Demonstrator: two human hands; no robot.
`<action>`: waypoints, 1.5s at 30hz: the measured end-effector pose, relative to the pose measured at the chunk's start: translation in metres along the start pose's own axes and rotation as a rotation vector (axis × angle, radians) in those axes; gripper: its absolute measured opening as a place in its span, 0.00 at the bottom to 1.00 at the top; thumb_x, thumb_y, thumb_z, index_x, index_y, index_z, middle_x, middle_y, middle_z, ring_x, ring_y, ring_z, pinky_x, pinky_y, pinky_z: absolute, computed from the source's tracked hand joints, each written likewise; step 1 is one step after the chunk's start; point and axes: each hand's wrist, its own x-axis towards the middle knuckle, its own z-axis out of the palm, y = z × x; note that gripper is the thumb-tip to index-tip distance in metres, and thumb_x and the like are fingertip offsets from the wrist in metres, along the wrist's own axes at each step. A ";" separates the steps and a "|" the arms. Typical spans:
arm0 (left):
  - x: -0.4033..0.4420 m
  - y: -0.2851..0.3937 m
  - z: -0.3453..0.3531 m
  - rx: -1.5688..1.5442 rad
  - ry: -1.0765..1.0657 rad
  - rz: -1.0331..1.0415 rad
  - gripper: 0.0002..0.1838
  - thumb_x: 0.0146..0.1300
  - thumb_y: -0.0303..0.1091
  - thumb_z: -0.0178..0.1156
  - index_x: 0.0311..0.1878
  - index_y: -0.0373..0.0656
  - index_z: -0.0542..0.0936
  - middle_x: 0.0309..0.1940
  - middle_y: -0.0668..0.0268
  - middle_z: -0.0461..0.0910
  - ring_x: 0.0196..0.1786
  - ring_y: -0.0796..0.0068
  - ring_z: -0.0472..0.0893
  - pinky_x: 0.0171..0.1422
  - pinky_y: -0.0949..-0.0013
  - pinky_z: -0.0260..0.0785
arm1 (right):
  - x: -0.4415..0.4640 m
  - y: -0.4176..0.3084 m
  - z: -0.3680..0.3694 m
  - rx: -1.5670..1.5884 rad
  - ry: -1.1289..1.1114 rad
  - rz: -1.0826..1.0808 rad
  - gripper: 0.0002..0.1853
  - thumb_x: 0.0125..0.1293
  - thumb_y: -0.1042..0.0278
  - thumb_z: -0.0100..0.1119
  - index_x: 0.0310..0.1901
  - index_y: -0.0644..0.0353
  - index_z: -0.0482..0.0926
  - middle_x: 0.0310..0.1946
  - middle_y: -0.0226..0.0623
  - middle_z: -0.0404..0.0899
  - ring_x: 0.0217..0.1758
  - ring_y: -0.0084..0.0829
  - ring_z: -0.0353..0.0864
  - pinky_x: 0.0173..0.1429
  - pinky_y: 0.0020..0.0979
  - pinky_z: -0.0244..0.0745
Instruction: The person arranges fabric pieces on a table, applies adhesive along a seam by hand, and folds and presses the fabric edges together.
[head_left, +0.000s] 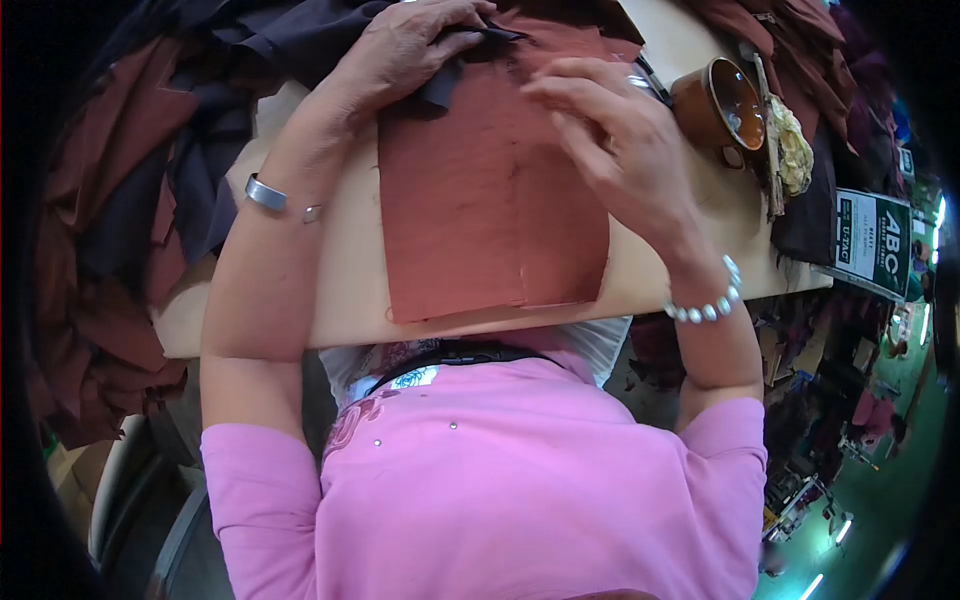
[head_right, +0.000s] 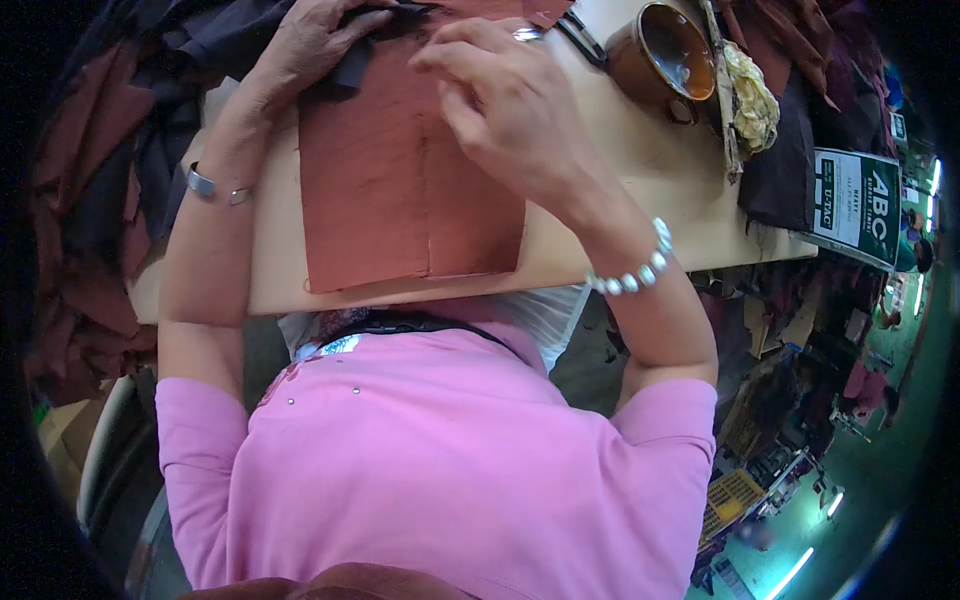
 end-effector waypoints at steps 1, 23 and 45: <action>0.001 0.003 0.001 0.012 0.013 -0.003 0.06 0.55 0.27 0.61 0.36 0.38 0.78 0.48 0.58 0.79 0.56 0.57 0.74 0.62 0.62 0.65 | 0.004 0.007 0.009 0.005 0.021 0.010 0.12 0.56 0.79 0.54 0.42 0.60 0.82 0.43 0.36 0.80 0.46 0.35 0.79 0.52 0.32 0.72; 0.002 0.008 0.003 0.002 0.079 -0.011 0.06 0.55 0.27 0.61 0.34 0.39 0.75 0.42 0.57 0.79 0.49 0.55 0.76 0.56 0.60 0.67 | 0.014 0.033 0.045 -0.079 0.052 0.051 0.17 0.57 0.81 0.49 0.46 0.59 0.82 0.40 0.38 0.76 0.45 0.39 0.76 0.52 0.34 0.70; 0.009 0.004 0.003 -0.019 0.037 -0.032 0.07 0.56 0.27 0.61 0.37 0.39 0.75 0.39 0.58 0.79 0.47 0.57 0.76 0.54 0.62 0.67 | -0.038 -0.004 0.029 -0.048 -0.018 -0.050 0.20 0.49 0.85 0.52 0.46 0.62 0.79 0.42 0.42 0.73 0.42 0.43 0.72 0.48 0.38 0.70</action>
